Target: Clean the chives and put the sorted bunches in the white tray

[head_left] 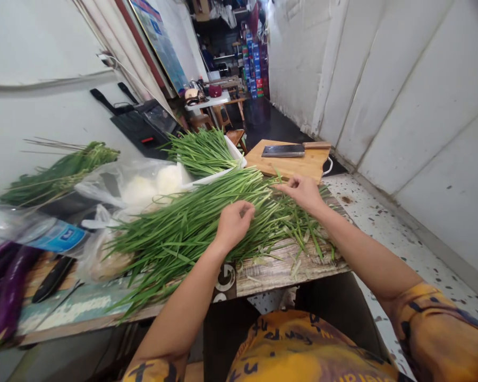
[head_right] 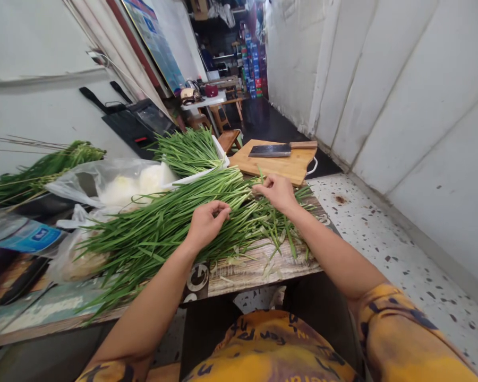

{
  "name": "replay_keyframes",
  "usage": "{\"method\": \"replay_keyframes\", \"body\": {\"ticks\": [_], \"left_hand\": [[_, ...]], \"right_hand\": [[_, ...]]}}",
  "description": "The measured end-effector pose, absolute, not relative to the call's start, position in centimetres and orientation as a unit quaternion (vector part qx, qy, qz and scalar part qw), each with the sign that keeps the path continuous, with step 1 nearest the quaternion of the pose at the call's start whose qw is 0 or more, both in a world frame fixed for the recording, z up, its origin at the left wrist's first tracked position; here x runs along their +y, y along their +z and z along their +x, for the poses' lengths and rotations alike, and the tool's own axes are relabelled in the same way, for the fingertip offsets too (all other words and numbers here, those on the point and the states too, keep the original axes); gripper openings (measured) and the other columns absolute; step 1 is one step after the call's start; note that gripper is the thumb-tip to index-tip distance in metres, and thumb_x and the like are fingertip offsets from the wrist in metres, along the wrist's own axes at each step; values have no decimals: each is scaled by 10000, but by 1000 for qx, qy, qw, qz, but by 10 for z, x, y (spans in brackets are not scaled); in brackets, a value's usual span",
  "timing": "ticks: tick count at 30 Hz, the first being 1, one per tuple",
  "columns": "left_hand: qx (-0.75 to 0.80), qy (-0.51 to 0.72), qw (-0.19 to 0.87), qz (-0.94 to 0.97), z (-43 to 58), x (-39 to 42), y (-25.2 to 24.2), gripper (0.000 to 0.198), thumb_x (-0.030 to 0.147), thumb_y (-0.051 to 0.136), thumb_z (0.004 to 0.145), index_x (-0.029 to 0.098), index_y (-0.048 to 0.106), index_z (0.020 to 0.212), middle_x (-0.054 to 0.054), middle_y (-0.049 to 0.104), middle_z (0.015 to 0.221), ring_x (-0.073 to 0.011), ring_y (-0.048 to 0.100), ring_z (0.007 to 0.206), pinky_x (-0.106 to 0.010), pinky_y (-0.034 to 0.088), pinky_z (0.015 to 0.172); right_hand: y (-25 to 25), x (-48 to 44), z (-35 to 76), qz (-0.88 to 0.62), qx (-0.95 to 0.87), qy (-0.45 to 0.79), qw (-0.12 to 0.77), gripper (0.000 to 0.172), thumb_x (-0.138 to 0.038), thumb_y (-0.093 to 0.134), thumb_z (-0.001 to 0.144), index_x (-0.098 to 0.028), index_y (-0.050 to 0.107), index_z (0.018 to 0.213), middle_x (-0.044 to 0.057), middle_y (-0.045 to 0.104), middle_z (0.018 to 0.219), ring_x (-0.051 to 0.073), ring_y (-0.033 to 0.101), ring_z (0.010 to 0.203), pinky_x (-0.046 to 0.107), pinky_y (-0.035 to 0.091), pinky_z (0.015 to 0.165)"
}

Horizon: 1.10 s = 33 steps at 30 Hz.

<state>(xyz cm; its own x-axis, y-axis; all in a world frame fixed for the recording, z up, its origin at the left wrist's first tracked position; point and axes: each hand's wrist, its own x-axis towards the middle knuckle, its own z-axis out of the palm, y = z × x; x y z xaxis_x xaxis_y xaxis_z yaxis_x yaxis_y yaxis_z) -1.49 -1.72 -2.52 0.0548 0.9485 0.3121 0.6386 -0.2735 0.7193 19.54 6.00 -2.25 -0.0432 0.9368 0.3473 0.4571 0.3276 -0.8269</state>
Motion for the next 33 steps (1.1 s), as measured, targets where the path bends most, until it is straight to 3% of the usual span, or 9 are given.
{"method": "replay_keyframes", "body": {"ticks": [2, 6, 10, 13, 16, 19, 23, 29, 33], "left_hand": [[570, 398, 182, 695, -15, -17, -25, 139, 223, 525, 843, 167, 649, 871, -5, 675, 683, -135, 606, 624, -264, 456, 658], [576, 410, 141, 693, -13, -18, -23, 155, 217, 497, 855, 163, 637, 891, -22, 685, 760, -138, 607, 678, -262, 447, 672], [581, 392, 143, 699, -12, -18, -22, 165, 291, 584, 825, 162, 679, 861, -27, 694, 787, -140, 592, 679, -259, 437, 653], [575, 362, 172, 713, -13, -18, -22, 185, 314, 604, 826, 165, 713, 816, -29, 714, 795, -161, 617, 732, -279, 449, 710], [573, 340, 208, 716, -14, -18, -21, 188, 304, 593, 843, 179, 733, 848, -25, 731, 832, -169, 636, 771, -291, 457, 751], [580, 353, 166, 715, -15, -18, -19, 134, 269, 647, 804, 198, 737, 874, -26, 715, 853, -175, 620, 804, -298, 459, 760], [579, 375, 119, 714, -13, -19, -16, 89, 269, 690, 776, 190, 699, 736, -18, 661, 763, -166, 590, 776, -288, 459, 735], [579, 378, 128, 711, -11, -20, -16, 132, 279, 724, 760, 218, 741, 876, -20, 740, 874, -182, 626, 797, -316, 464, 783], [591, 369, 138, 704, -10, -19, -17, 96, 246, 706, 765, 228, 770, 834, -14, 754, 820, -179, 620, 724, -324, 467, 772]], "right_hand": [[-24, 63, 200, -484, -764, 189, 383, 310, -389, 798, 655, -159, 592, 628, -2, 561, 639, 144, 494, 654, 264, 365, 646], [-27, 64, 201, -336, -902, 137, 234, 81, -217, 746, 741, -161, 692, 718, 54, 633, 770, 193, 570, 817, 310, 417, 769], [-24, 61, 201, -259, -912, 149, 280, 137, -285, 649, 855, -183, 739, 842, 71, 666, 890, 194, 596, 895, 321, 444, 816], [-21, 60, 200, -226, -908, 193, 295, 209, -310, 588, 897, -177, 740, 842, 64, 681, 868, 176, 614, 842, 311, 460, 793], [-20, 60, 199, -222, -894, 234, 312, 227, -304, 581, 896, -158, 732, 809, 63, 685, 806, 171, 617, 785, 318, 472, 770], [-18, 58, 198, -224, -866, 279, 350, 210, -315, 598, 882, -171, 733, 809, 55, 701, 829, 170, 634, 808, 341, 484, 823], [-14, 56, 199, -232, -849, 310, 360, 188, -334, 630, 857, -184, 740, 829, 49, 718, 857, 175, 647, 835, 361, 490, 858], [-14, 54, 198, -247, -848, 317, 346, 186, -319, 609, 870, -180, 733, 869, 47, 714, 855, 171, 643, 816, 340, 493, 818], [-14, 50, 193, -255, -853, 262, 371, 194, -310, 598, 877, -174, 720, 941, 78, 685, 948, 188, 621, 895, 340, 488, 816]]}}
